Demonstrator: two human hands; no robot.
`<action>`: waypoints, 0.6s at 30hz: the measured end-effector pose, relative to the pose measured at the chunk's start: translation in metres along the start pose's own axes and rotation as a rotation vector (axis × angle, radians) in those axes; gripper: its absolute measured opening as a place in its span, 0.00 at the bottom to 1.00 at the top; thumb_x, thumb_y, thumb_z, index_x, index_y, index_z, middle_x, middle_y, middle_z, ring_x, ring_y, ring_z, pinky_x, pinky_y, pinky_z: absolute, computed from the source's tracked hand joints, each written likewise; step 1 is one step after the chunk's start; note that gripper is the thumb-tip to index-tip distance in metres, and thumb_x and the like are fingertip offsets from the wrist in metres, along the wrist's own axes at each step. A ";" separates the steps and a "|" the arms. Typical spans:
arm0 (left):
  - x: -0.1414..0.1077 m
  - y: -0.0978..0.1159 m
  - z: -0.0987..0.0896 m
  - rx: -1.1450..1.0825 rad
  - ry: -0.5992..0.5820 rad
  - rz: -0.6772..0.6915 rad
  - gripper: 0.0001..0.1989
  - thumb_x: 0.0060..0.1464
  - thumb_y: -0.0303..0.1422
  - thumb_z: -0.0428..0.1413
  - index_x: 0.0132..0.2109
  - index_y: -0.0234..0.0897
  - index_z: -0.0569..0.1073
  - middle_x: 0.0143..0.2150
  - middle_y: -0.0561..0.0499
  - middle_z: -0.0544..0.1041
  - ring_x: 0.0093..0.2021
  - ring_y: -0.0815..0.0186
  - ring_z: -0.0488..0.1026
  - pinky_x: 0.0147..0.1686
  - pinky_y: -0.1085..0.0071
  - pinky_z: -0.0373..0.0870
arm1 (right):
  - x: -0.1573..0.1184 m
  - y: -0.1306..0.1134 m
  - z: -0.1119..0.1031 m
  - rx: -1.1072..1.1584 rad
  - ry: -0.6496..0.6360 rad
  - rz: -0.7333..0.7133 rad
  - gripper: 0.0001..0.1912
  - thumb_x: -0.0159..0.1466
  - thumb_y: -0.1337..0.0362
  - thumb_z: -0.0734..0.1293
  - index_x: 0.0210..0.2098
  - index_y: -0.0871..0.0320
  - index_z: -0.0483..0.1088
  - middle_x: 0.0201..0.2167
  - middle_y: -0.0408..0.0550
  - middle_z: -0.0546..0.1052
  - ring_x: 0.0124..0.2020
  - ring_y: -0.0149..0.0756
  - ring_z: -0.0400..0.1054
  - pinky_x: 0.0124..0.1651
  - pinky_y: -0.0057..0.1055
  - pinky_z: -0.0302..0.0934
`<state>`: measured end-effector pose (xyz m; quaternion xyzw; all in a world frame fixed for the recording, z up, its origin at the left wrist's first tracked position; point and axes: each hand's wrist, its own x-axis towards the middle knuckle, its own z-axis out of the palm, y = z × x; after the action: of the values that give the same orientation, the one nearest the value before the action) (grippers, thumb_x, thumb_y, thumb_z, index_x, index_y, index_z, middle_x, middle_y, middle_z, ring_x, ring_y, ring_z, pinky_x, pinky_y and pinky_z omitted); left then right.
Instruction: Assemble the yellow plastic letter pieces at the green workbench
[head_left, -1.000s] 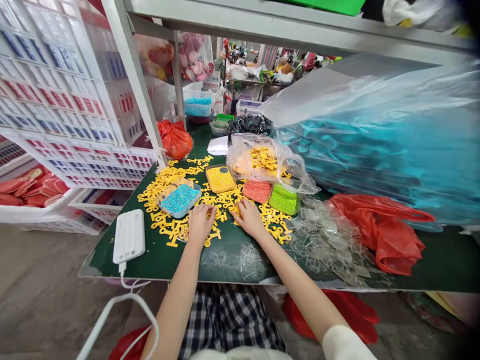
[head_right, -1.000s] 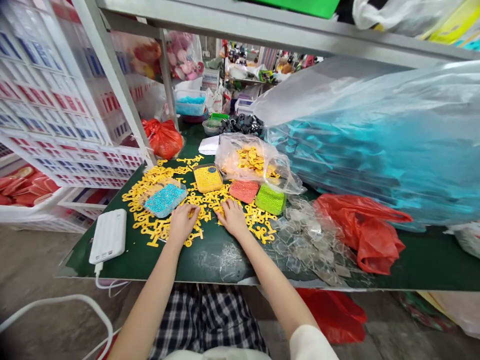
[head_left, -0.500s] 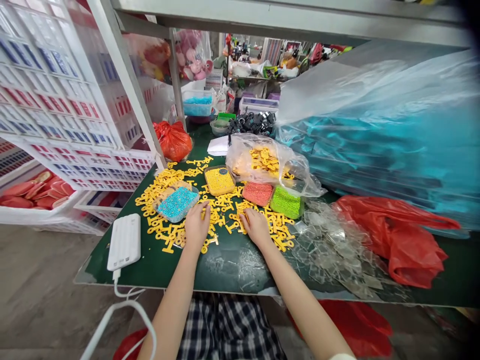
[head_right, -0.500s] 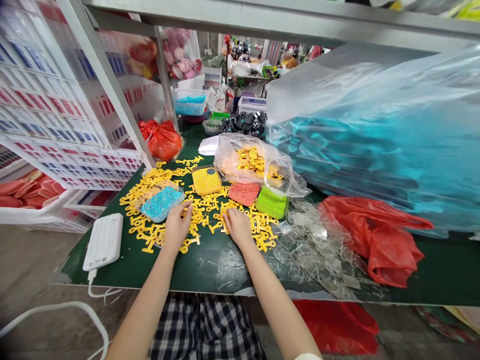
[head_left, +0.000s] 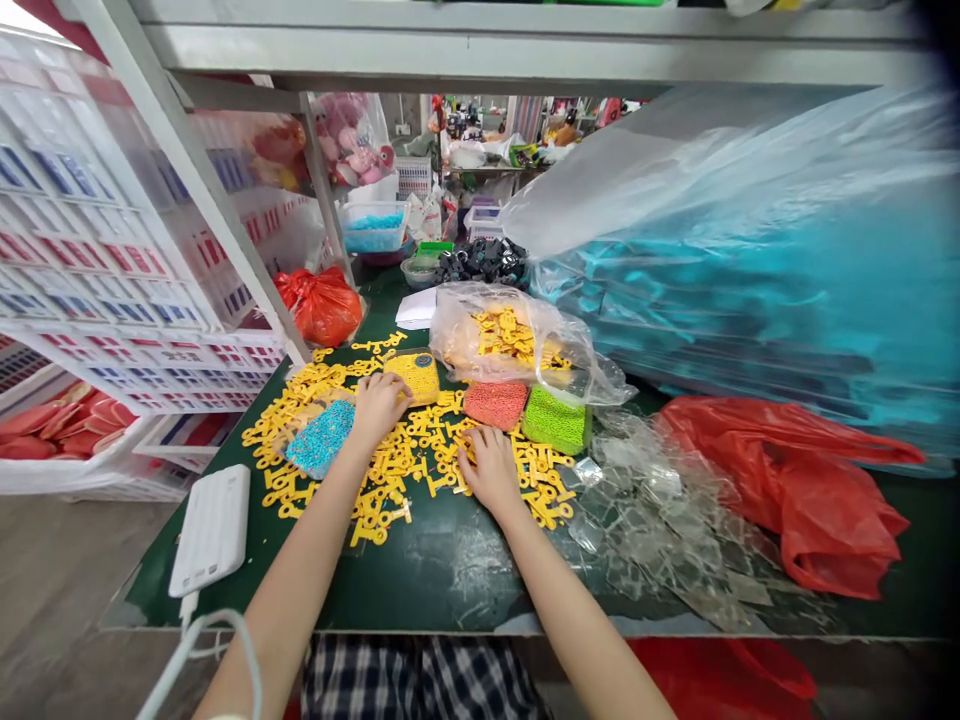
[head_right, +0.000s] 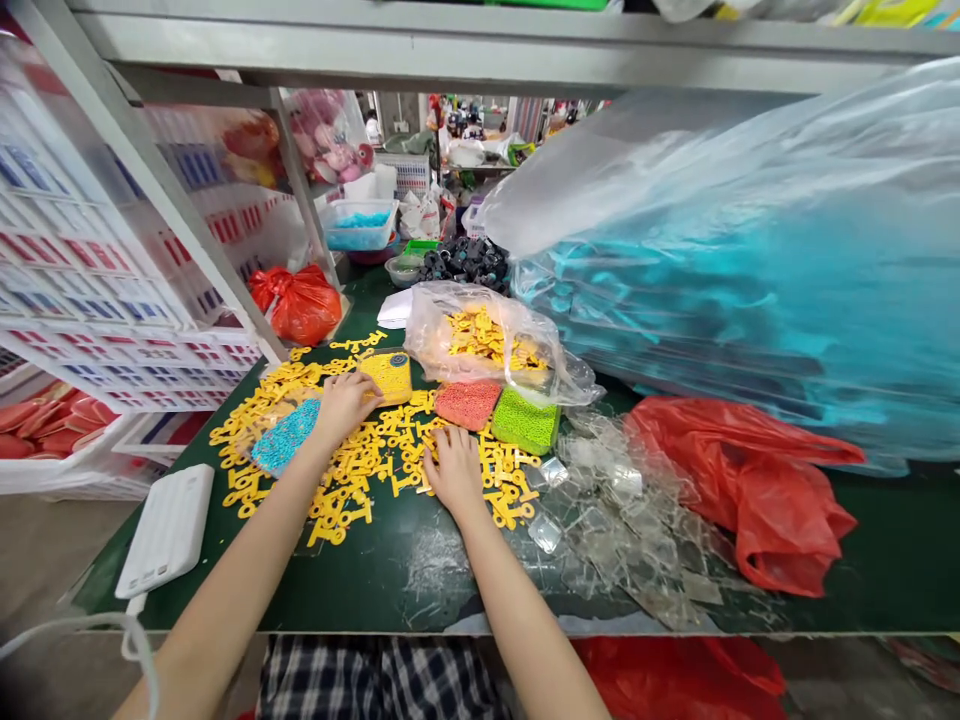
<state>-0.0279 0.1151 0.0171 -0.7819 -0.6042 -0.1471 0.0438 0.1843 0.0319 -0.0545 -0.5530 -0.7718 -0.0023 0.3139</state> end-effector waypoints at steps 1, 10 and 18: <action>-0.001 -0.003 -0.001 0.017 -0.006 -0.002 0.06 0.58 0.34 0.55 0.37 0.41 0.77 0.46 0.45 0.77 0.51 0.52 0.68 0.52 0.55 0.58 | 0.000 0.000 0.000 0.000 -0.001 0.007 0.12 0.67 0.62 0.58 0.47 0.59 0.69 0.43 0.54 0.72 0.46 0.45 0.62 0.47 0.39 0.56; 0.027 0.048 0.016 0.030 -0.127 0.339 0.12 0.61 0.29 0.49 0.45 0.39 0.76 0.46 0.44 0.78 0.50 0.57 0.70 0.52 0.62 0.61 | 0.001 -0.002 -0.002 -0.018 -0.050 0.023 0.13 0.68 0.61 0.58 0.48 0.59 0.68 0.44 0.55 0.70 0.47 0.46 0.60 0.48 0.41 0.55; 0.053 0.071 0.046 0.098 -0.176 0.373 0.15 0.57 0.23 0.47 0.42 0.37 0.78 0.41 0.39 0.80 0.50 0.51 0.69 0.56 0.52 0.54 | 0.005 -0.004 -0.008 -0.067 -0.079 0.046 0.11 0.68 0.60 0.59 0.45 0.57 0.68 0.43 0.54 0.70 0.47 0.46 0.60 0.49 0.40 0.55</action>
<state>0.0603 0.1567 -0.0039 -0.8870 -0.4568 -0.0379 0.0552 0.1838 0.0318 -0.0438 -0.5805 -0.7701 0.0007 0.2645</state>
